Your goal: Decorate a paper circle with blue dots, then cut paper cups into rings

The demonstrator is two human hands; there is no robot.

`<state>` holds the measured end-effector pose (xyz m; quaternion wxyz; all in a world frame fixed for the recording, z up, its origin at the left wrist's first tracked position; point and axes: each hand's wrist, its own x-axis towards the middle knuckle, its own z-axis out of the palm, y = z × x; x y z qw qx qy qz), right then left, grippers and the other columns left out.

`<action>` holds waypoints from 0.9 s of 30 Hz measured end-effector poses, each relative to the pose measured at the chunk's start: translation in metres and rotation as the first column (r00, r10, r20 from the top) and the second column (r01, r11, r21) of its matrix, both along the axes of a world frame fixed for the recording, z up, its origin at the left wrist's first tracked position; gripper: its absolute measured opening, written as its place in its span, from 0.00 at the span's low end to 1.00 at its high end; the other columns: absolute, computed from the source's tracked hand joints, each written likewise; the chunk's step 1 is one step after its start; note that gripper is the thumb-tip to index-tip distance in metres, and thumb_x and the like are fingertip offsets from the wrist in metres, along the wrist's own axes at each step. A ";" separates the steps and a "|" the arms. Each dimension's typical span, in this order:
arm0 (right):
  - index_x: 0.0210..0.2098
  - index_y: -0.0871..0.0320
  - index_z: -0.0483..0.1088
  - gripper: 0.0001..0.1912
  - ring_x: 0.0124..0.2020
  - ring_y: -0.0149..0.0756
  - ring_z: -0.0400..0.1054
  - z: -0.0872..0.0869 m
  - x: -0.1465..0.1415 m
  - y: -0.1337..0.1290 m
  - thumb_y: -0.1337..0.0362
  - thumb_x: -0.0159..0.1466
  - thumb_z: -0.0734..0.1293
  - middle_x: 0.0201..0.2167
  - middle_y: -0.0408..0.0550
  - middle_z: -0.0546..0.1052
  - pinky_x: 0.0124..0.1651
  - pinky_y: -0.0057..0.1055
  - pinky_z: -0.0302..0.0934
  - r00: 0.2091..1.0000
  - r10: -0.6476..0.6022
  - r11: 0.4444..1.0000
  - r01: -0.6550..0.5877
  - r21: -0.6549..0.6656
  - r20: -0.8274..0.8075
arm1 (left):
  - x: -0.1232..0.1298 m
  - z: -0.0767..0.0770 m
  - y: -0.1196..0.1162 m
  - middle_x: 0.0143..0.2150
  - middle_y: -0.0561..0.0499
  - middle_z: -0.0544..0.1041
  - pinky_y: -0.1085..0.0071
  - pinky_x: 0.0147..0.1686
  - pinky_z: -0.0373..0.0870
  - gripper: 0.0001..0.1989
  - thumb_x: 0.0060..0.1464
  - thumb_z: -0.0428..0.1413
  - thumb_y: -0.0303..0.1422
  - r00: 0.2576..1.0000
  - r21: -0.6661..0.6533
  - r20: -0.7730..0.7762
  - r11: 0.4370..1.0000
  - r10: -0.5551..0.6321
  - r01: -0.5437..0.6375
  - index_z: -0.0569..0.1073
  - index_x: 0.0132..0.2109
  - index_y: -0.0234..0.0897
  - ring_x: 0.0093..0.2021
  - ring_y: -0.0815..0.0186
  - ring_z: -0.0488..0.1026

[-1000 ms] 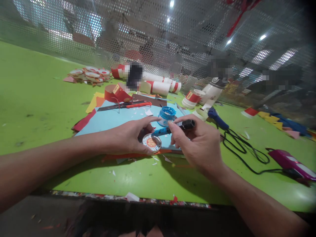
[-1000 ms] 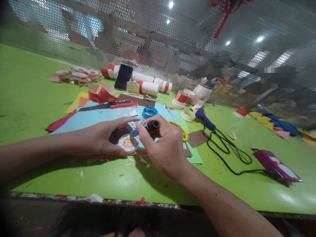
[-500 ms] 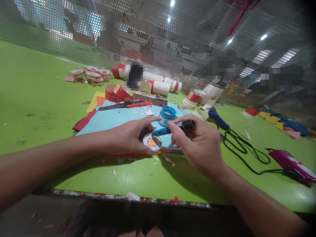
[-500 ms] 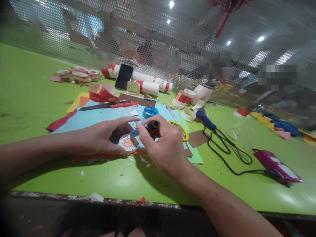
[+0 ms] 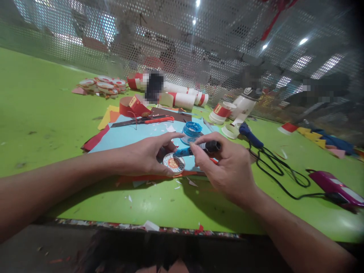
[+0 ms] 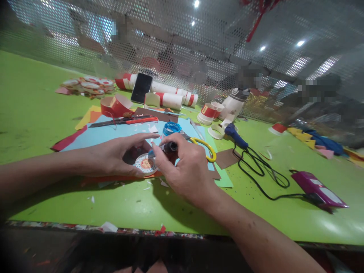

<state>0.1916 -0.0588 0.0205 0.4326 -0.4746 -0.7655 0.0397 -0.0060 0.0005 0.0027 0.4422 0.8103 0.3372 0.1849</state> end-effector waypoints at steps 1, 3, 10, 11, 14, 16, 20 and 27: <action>0.33 0.59 0.71 0.05 0.20 0.27 0.66 0.000 0.000 0.000 0.63 0.63 0.67 0.20 0.39 0.73 0.24 0.26 0.60 1.000 -0.008 1.000 0.008 0.003 -0.014 | 0.000 -0.001 0.001 0.47 0.46 0.75 0.67 0.36 0.69 0.47 0.45 0.65 0.34 1.000 0.000 -0.003 1.000 0.007 -0.007 0.53 0.70 0.43 0.39 0.61 0.71; 0.33 0.59 0.71 0.06 0.19 0.27 0.66 0.000 -0.001 -0.001 0.63 0.64 0.67 0.19 0.39 0.73 0.24 0.26 0.60 0.997 -0.030 1.000 0.031 0.006 -0.067 | 0.000 -0.002 0.001 0.48 0.46 0.75 0.67 0.37 0.69 0.48 0.44 0.66 0.35 1.000 0.009 -0.008 1.000 0.021 -0.021 0.53 0.70 0.44 0.39 0.61 0.72; 0.30 0.58 0.70 0.07 0.16 0.25 0.62 0.002 -0.001 -0.003 0.62 0.63 0.68 0.17 0.37 0.70 0.22 0.25 0.59 0.987 -0.059 0.997 0.064 0.030 -0.151 | -0.001 -0.005 0.003 0.51 0.44 0.74 0.65 0.40 0.69 0.49 0.42 0.67 0.36 0.999 0.005 0.004 0.999 0.033 -0.033 0.53 0.69 0.45 0.42 0.59 0.72; 0.30 0.58 0.70 0.07 0.16 0.25 0.62 0.002 0.000 -0.003 0.63 0.63 0.68 0.17 0.37 0.69 0.22 0.25 0.59 0.988 -0.059 0.998 0.063 0.026 -0.143 | -0.001 -0.005 0.003 0.51 0.44 0.74 0.65 0.40 0.69 0.49 0.43 0.67 0.36 0.999 0.001 0.009 1.000 0.031 -0.031 0.53 0.69 0.45 0.42 0.59 0.72; 0.30 0.58 0.70 0.07 0.16 0.25 0.61 0.001 0.000 -0.001 0.63 0.63 0.68 0.17 0.37 0.69 0.22 0.25 0.59 0.990 -0.060 0.998 0.062 0.012 -0.126 | 0.000 -0.006 0.003 0.51 0.44 0.73 0.65 0.39 0.69 0.49 0.43 0.67 0.36 1.000 -0.005 0.014 1.000 0.027 -0.027 0.53 0.69 0.44 0.41 0.60 0.72; 0.30 0.58 0.70 0.07 0.16 0.25 0.61 0.000 0.000 0.000 0.63 0.63 0.68 0.17 0.37 0.69 0.22 0.26 0.59 0.991 -0.061 0.998 0.063 0.015 -0.123 | 0.000 -0.006 0.003 0.50 0.45 0.73 0.66 0.39 0.69 0.49 0.44 0.67 0.35 1.000 -0.002 0.013 1.000 0.024 -0.024 0.53 0.69 0.43 0.41 0.61 0.72; 0.31 0.59 0.70 0.06 0.17 0.26 0.62 -0.001 -0.001 0.000 0.63 0.63 0.68 0.18 0.37 0.70 0.24 0.26 0.60 0.991 -0.056 0.998 0.058 0.007 -0.125 | 0.001 -0.007 0.002 0.49 0.46 0.73 0.67 0.38 0.69 0.48 0.44 0.66 0.35 0.999 0.003 0.029 1.000 0.014 -0.014 0.53 0.69 0.44 0.40 0.61 0.72; 0.31 0.60 0.70 0.06 0.17 0.26 0.64 -0.002 0.000 0.000 0.64 0.63 0.68 0.17 0.37 0.70 0.24 0.25 0.60 0.992 -0.035 0.999 0.038 0.019 -0.118 | 0.002 -0.006 0.001 0.48 0.46 0.73 0.69 0.36 0.69 0.47 0.44 0.66 0.33 0.999 -0.009 0.040 1.000 0.012 -0.012 0.54 0.69 0.43 0.39 0.63 0.72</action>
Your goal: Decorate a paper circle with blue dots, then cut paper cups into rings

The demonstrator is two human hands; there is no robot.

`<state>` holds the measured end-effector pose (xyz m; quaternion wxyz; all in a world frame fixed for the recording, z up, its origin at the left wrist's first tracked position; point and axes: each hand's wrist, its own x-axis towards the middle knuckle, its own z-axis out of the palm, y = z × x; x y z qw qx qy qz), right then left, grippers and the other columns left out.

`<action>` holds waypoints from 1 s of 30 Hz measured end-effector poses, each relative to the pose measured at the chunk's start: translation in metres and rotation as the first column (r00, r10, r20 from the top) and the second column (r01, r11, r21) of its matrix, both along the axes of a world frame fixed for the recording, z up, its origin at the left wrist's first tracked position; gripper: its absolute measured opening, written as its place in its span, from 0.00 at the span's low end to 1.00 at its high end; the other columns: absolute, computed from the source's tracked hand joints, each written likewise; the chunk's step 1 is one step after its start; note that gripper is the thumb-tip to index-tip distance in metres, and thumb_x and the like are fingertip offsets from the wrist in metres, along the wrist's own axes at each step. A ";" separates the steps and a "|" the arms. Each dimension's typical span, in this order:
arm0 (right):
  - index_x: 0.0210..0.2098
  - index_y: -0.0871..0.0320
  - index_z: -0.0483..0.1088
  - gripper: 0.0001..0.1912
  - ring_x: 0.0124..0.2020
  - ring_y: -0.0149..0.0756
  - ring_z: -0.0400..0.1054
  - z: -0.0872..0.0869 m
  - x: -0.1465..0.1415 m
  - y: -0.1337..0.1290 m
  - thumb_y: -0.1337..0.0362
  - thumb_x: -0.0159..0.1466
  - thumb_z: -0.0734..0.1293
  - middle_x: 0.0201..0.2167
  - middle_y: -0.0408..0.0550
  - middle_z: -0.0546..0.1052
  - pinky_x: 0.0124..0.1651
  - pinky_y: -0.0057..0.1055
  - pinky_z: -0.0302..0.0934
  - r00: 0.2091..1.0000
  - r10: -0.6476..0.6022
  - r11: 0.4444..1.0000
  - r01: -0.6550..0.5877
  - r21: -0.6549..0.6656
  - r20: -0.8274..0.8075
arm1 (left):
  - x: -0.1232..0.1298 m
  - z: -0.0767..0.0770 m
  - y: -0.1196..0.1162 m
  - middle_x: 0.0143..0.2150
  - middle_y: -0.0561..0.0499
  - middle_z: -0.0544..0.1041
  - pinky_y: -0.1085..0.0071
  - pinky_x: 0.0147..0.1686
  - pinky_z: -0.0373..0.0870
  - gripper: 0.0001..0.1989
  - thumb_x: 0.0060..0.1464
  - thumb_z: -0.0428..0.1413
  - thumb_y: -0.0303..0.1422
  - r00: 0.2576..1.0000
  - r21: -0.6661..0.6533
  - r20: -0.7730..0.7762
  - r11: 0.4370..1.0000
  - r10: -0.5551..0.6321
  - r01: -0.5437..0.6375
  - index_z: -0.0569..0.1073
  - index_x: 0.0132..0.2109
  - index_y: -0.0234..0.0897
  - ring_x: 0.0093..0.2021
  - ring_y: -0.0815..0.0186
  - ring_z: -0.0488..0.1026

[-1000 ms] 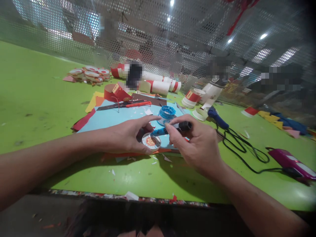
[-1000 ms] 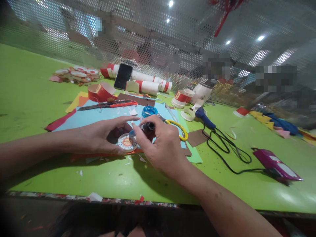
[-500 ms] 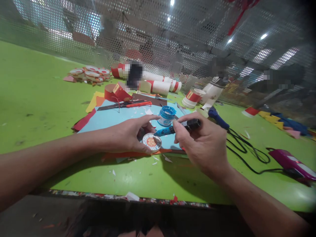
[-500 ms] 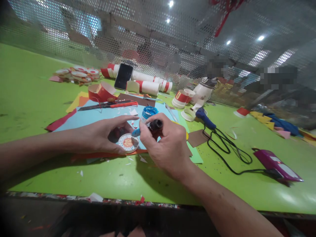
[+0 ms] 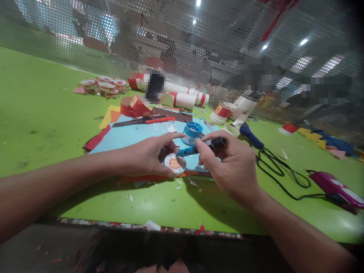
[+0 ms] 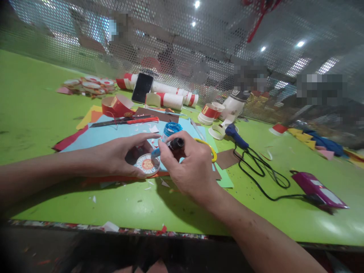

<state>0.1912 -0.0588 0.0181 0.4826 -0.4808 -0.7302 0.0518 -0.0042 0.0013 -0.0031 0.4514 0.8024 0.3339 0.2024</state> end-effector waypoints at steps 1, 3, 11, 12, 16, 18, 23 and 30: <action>0.31 0.60 0.70 0.06 0.17 0.26 0.64 0.000 0.000 0.000 0.64 0.63 0.68 0.18 0.37 0.70 0.24 0.25 0.60 1.000 0.004 1.000 -0.004 -0.004 0.000 | 0.000 0.000 0.000 0.48 0.46 0.73 0.69 0.36 0.69 0.47 0.43 0.66 0.33 1.000 -0.001 0.003 1.000 -0.002 0.002 0.54 0.69 0.43 0.39 0.63 0.72; 0.31 0.60 0.70 0.06 0.17 0.26 0.65 0.000 0.000 0.001 0.64 0.63 0.68 0.18 0.38 0.71 0.24 0.25 0.60 1.000 0.006 1.000 -0.005 -0.009 0.002 | 0.000 0.000 0.000 0.47 0.46 0.73 0.69 0.36 0.68 0.47 0.43 0.66 0.32 1.000 0.002 0.003 1.000 -0.004 0.004 0.55 0.68 0.43 0.38 0.63 0.72; 0.31 0.61 0.70 0.07 0.17 0.25 0.64 0.000 0.001 0.002 0.63 0.63 0.68 0.18 0.38 0.70 0.24 0.25 0.60 1.000 0.011 1.000 -0.011 -0.017 0.000 | 0.000 -0.003 0.002 0.46 0.47 0.74 0.69 0.37 0.68 0.47 0.44 0.66 0.33 1.000 0.019 0.017 1.000 -0.023 0.022 0.54 0.69 0.43 0.39 0.63 0.71; 0.31 0.61 0.70 0.07 0.17 0.25 0.64 0.001 0.001 0.001 0.63 0.63 0.68 0.18 0.38 0.70 0.24 0.25 0.60 1.000 0.010 1.000 -0.010 -0.015 0.001 | 0.000 -0.003 0.002 0.46 0.47 0.74 0.69 0.37 0.68 0.47 0.44 0.66 0.33 0.999 0.015 0.023 1.000 -0.027 0.026 0.54 0.69 0.42 0.39 0.63 0.71; 0.31 0.61 0.70 0.07 0.17 0.25 0.64 0.001 0.001 0.002 0.63 0.63 0.68 0.17 0.37 0.70 0.24 0.24 0.60 1.000 0.011 1.000 -0.011 -0.005 0.009 | 0.000 -0.002 0.001 0.46 0.47 0.74 0.69 0.36 0.68 0.47 0.44 0.65 0.33 0.999 0.012 0.025 1.000 -0.028 0.028 0.54 0.69 0.41 0.39 0.63 0.71; 0.30 0.61 0.70 0.07 0.17 0.24 0.63 0.001 0.001 0.002 0.64 0.63 0.68 0.17 0.37 0.70 0.24 0.23 0.59 1.000 0.018 1.000 -0.019 0.006 0.024 | 0.000 -0.001 0.001 0.46 0.47 0.73 0.69 0.36 0.68 0.47 0.44 0.65 0.33 1.000 0.016 0.012 1.000 -0.018 0.018 0.54 0.69 0.42 0.39 0.63 0.71; 0.30 0.62 0.71 0.07 0.17 0.23 0.60 -0.001 -0.002 0.001 0.65 0.63 0.69 0.17 0.37 0.70 0.23 0.24 0.56 0.994 0.004 0.997 -0.011 0.070 0.108 | 0.000 0.002 0.000 0.46 0.48 0.74 0.67 0.37 0.68 0.47 0.43 0.66 0.35 0.998 0.057 -0.058 0.998 0.013 -0.010 0.54 0.69 0.43 0.40 0.60 0.72; 0.31 0.60 0.70 0.07 0.17 0.25 0.64 0.000 -0.001 0.000 0.63 0.63 0.68 0.18 0.38 0.70 0.23 0.25 0.59 1.000 0.003 1.000 -0.003 0.028 0.003 | -0.002 -0.002 0.002 0.48 0.47 0.74 0.67 0.37 0.69 0.47 0.43 0.66 0.36 1.000 0.053 -0.028 0.999 0.006 -0.004 0.54 0.69 0.43 0.40 0.61 0.72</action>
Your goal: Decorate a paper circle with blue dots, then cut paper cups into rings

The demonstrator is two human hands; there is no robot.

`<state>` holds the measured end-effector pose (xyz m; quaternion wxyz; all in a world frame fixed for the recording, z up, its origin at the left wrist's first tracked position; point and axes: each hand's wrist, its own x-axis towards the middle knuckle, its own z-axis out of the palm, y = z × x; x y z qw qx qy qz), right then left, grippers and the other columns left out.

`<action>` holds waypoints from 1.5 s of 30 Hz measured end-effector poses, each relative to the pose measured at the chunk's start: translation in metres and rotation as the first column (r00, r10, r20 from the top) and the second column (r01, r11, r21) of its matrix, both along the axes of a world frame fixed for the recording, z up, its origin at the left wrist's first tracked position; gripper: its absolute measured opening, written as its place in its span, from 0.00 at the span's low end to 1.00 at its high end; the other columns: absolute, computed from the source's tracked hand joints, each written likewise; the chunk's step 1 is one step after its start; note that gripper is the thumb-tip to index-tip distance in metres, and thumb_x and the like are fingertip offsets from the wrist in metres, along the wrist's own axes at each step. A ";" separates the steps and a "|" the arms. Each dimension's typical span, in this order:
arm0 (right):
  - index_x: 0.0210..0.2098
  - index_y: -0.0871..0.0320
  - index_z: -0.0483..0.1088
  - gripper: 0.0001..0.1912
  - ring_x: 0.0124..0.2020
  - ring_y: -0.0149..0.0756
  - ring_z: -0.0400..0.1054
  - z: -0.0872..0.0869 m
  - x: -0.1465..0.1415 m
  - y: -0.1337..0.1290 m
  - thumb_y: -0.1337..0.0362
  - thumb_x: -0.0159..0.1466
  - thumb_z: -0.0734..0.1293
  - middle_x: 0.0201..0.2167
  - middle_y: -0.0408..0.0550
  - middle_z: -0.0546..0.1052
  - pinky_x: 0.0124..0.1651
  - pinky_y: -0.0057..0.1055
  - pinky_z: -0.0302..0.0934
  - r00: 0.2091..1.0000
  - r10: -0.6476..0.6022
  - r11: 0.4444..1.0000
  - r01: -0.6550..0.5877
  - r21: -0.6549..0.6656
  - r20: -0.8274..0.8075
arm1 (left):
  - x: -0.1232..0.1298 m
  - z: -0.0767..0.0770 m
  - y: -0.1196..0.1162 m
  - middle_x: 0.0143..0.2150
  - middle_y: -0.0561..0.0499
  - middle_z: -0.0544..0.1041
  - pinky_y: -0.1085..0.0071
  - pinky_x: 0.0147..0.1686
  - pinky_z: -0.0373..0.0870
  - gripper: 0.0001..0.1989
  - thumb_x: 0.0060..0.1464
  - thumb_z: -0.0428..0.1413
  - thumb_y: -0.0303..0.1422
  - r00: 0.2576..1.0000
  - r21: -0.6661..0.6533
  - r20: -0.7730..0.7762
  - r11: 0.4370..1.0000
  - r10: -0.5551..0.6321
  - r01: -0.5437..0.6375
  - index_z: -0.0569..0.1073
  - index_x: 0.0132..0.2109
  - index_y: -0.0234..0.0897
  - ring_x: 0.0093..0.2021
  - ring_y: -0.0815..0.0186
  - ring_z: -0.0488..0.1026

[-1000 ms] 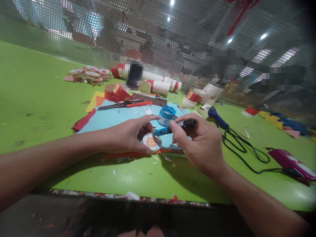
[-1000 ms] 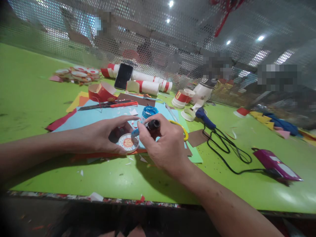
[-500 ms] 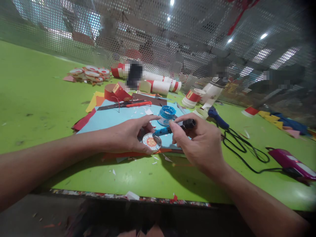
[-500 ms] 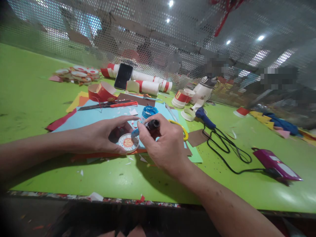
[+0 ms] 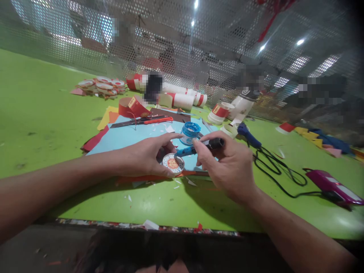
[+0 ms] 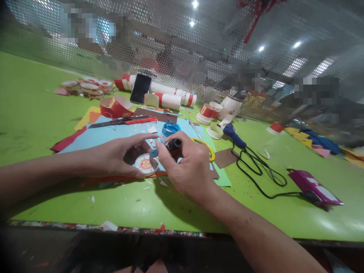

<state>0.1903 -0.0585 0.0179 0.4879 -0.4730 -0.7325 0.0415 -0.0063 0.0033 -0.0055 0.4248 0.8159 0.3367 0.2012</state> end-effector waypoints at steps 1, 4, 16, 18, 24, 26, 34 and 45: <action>0.30 0.60 0.70 0.08 0.17 0.26 0.63 0.001 0.000 -0.001 0.62 0.63 0.68 0.18 0.38 0.70 0.23 0.25 0.59 1.000 -0.012 1.000 0.012 0.005 -0.025 | 0.000 0.000 0.000 0.48 0.46 0.74 0.67 0.36 0.69 0.47 0.43 0.66 0.35 1.000 -0.005 0.004 1.000 0.001 -0.001 0.55 0.69 0.43 0.39 0.61 0.72; 0.29 0.59 0.70 0.09 0.17 0.26 0.63 0.004 0.001 -0.002 0.62 0.63 0.69 0.18 0.38 0.70 0.23 0.26 0.59 0.997 -0.039 0.999 0.040 0.013 -0.070 | 0.000 0.000 -0.001 0.48 0.46 0.73 0.68 0.35 0.68 0.47 0.43 0.65 0.35 1.000 -0.008 0.003 1.000 -0.005 0.005 0.54 0.69 0.44 0.38 0.62 0.72; 0.29 0.58 0.69 0.09 0.16 0.25 0.61 0.002 0.003 -0.002 0.61 0.63 0.69 0.17 0.36 0.69 0.22 0.25 0.58 0.999 -0.033 0.999 0.032 -0.039 -0.013 | 0.002 0.001 -0.001 0.48 0.46 0.72 0.67 0.37 0.69 0.46 0.44 0.65 0.35 1.000 0.000 -0.010 1.000 -0.004 0.004 0.54 0.69 0.43 0.39 0.62 0.71; 0.29 0.58 0.69 0.09 0.16 0.25 0.61 0.003 0.002 -0.002 0.61 0.63 0.68 0.17 0.36 0.69 0.22 0.25 0.58 0.999 -0.035 0.998 0.035 -0.043 0.000 | 0.002 0.002 -0.001 0.48 0.46 0.72 0.67 0.37 0.69 0.46 0.45 0.65 0.36 1.000 -0.003 -0.011 1.000 -0.005 0.005 0.54 0.69 0.43 0.40 0.62 0.71; 0.28 0.59 0.69 0.09 0.17 0.25 0.61 0.003 0.001 -0.001 0.61 0.63 0.68 0.16 0.37 0.68 0.22 0.25 0.58 0.999 -0.037 0.999 0.037 -0.040 -0.007 | 0.002 0.004 -0.003 0.48 0.46 0.73 0.67 0.37 0.68 0.46 0.44 0.65 0.35 1.000 0.004 -0.013 1.000 -0.003 0.003 0.54 0.69 0.43 0.40 0.60 0.72; 0.29 0.59 0.70 0.09 0.17 0.26 0.61 0.003 0.001 -0.001 0.61 0.63 0.68 0.16 0.37 0.68 0.23 0.25 0.58 0.999 -0.038 0.998 0.038 -0.043 -0.008 | 0.002 0.004 -0.003 0.48 0.46 0.74 0.67 0.38 0.69 0.46 0.45 0.65 0.36 1.000 0.005 -0.018 1.000 -0.008 0.008 0.54 0.69 0.44 0.40 0.60 0.72; 0.29 0.59 0.69 0.09 0.16 0.25 0.60 0.003 0.001 -0.001 0.62 0.63 0.68 0.16 0.36 0.68 0.22 0.25 0.57 0.999 -0.033 0.998 0.033 -0.049 -0.004 | 0.002 0.001 -0.002 0.46 0.48 0.74 0.68 0.37 0.68 0.45 0.47 0.64 0.36 0.999 0.027 0.001 0.999 -0.036 0.036 0.54 0.69 0.44 0.39 0.62 0.71; 0.28 0.58 0.69 0.08 0.17 0.26 0.61 0.003 -0.001 0.000 0.62 0.62 0.68 0.16 0.36 0.68 0.22 0.25 0.58 0.999 -0.044 0.998 0.044 -0.041 0.011 | 0.002 0.003 -0.002 0.46 0.47 0.74 0.68 0.37 0.67 0.45 0.45 0.64 0.37 1.000 0.023 -0.004 1.000 -0.017 0.018 0.55 0.69 0.42 0.39 0.62 0.71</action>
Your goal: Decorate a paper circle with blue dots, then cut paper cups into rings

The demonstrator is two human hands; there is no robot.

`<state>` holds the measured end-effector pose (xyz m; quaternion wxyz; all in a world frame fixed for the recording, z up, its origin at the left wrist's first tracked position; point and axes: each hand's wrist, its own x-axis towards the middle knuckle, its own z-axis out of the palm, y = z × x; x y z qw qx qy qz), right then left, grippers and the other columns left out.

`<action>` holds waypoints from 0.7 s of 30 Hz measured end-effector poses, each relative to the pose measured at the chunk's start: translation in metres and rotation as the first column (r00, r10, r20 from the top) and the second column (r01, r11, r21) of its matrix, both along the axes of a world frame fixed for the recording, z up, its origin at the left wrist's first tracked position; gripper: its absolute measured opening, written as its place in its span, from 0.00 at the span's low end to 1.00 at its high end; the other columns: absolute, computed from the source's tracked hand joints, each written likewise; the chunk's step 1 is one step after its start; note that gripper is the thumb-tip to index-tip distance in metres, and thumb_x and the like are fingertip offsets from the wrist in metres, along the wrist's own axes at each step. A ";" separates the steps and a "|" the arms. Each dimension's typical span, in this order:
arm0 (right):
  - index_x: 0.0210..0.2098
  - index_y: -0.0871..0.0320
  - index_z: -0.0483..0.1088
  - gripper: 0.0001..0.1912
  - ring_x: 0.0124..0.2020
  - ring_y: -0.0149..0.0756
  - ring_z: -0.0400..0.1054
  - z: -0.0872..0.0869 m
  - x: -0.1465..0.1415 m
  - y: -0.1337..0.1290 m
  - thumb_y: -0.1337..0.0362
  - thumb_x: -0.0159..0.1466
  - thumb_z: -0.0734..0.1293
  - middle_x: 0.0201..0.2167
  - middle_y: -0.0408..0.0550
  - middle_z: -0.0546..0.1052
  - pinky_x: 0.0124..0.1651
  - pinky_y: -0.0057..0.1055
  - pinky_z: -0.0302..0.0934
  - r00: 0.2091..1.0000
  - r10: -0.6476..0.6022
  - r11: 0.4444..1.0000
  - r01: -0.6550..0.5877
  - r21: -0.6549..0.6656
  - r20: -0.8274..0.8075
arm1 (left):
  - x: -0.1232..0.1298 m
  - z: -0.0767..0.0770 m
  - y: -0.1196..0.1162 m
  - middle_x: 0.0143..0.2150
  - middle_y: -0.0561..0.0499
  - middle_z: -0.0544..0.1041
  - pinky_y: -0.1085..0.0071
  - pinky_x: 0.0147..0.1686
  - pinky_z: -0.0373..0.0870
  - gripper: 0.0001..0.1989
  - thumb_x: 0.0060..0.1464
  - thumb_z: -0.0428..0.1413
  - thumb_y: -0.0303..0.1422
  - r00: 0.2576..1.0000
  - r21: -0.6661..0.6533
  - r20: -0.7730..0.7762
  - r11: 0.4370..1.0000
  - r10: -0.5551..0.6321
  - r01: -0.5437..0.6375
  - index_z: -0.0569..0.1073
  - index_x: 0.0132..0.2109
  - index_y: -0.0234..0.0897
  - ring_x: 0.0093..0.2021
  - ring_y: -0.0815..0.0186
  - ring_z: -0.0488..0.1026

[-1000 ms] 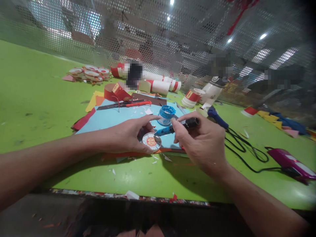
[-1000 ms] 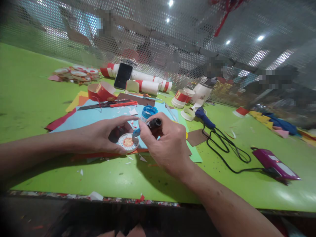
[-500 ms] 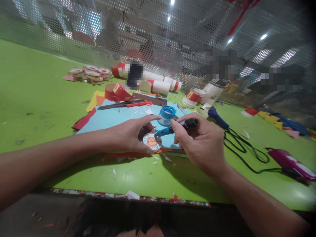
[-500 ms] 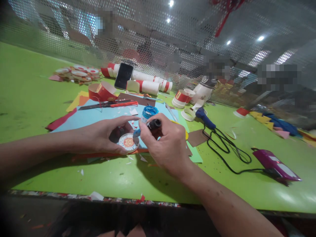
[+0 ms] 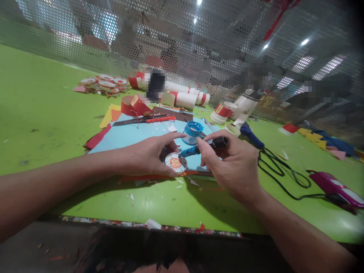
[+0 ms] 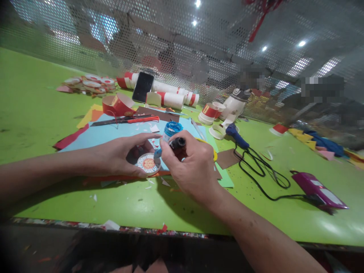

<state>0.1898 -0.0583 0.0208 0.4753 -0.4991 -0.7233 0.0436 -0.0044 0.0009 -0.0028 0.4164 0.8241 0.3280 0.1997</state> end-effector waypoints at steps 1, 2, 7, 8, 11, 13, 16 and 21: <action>0.28 0.58 0.69 0.08 0.17 0.26 0.61 0.000 0.000 0.000 0.62 0.62 0.68 0.16 0.36 0.68 0.22 0.25 0.58 1.000 0.007 1.000 -0.007 -0.001 -0.001 | 0.000 0.000 0.000 0.46 0.47 0.74 0.68 0.36 0.67 0.45 0.45 0.64 0.36 1.000 -0.003 0.002 1.000 0.003 -0.003 0.55 0.69 0.42 0.38 0.62 0.71; 0.28 0.58 0.69 0.08 0.17 0.26 0.62 0.000 0.000 0.000 0.62 0.62 0.68 0.16 0.36 0.68 0.23 0.26 0.58 1.000 0.013 1.000 -0.013 -0.005 0.003 | 0.001 0.000 0.000 0.46 0.47 0.74 0.68 0.36 0.67 0.46 0.45 0.64 0.36 1.000 -0.005 0.001 1.000 0.004 -0.004 0.55 0.69 0.42 0.38 0.62 0.71; 0.28 0.59 0.69 0.08 0.17 0.25 0.60 0.001 0.001 -0.002 0.64 0.63 0.68 0.17 0.36 0.69 0.24 0.25 0.57 0.995 0.036 0.999 -0.039 0.031 0.089 | 0.000 0.000 0.001 0.46 0.47 0.72 0.68 0.36 0.68 0.47 0.43 0.66 0.35 1.000 0.002 0.002 1.000 0.009 -0.009 0.55 0.69 0.42 0.38 0.62 0.70; 0.29 0.59 0.69 0.07 0.18 0.25 0.60 0.001 0.001 -0.002 0.64 0.63 0.68 0.17 0.36 0.69 0.24 0.25 0.57 0.993 0.049 0.998 -0.053 0.033 0.104 | 0.000 -0.001 0.001 0.46 0.47 0.72 0.68 0.36 0.68 0.47 0.44 0.66 0.35 1.000 -0.003 0.001 1.000 0.008 -0.008 0.55 0.69 0.42 0.38 0.63 0.70; 0.30 0.59 0.69 0.06 0.19 0.25 0.61 0.001 0.002 -0.001 0.64 0.63 0.68 0.18 0.37 0.69 0.24 0.25 0.58 0.992 0.074 0.997 -0.075 0.007 0.103 | 0.000 -0.001 0.001 0.46 0.47 0.72 0.68 0.36 0.68 0.47 0.44 0.65 0.35 1.000 -0.022 0.004 1.000 0.013 -0.013 0.54 0.69 0.43 0.38 0.63 0.70; 0.30 0.59 0.69 0.07 0.19 0.25 0.62 0.001 0.003 0.000 0.64 0.63 0.68 0.18 0.37 0.69 0.24 0.25 0.58 0.996 0.061 0.998 -0.061 -0.006 0.068 | 0.001 -0.001 0.001 0.46 0.47 0.72 0.68 0.36 0.68 0.46 0.44 0.66 0.35 1.000 -0.025 0.008 1.000 0.017 -0.017 0.55 0.68 0.43 0.38 0.63 0.70; 0.29 0.57 0.69 0.09 0.17 0.26 0.61 0.002 0.002 -0.002 0.61 0.63 0.68 0.17 0.37 0.69 0.21 0.26 0.58 1.000 0.017 1.000 -0.017 0.009 -0.022 | 0.001 0.000 0.001 0.46 0.47 0.73 0.68 0.37 0.68 0.47 0.43 0.66 0.36 1.000 -0.014 0.001 1.000 0.021 -0.021 0.56 0.68 0.43 0.39 0.62 0.71; 0.27 0.54 0.68 0.08 0.17 0.28 0.62 0.008 -0.001 -0.009 0.63 0.62 0.69 0.18 0.39 0.70 0.19 0.28 0.58 0.990 -0.077 0.985 0.094 0.143 -0.118 | 0.000 0.001 0.000 0.49 0.46 0.74 0.67 0.37 0.70 0.48 0.43 0.66 0.38 0.999 0.001 -0.034 1.000 0.031 -0.031 0.54 0.69 0.42 0.40 0.60 0.72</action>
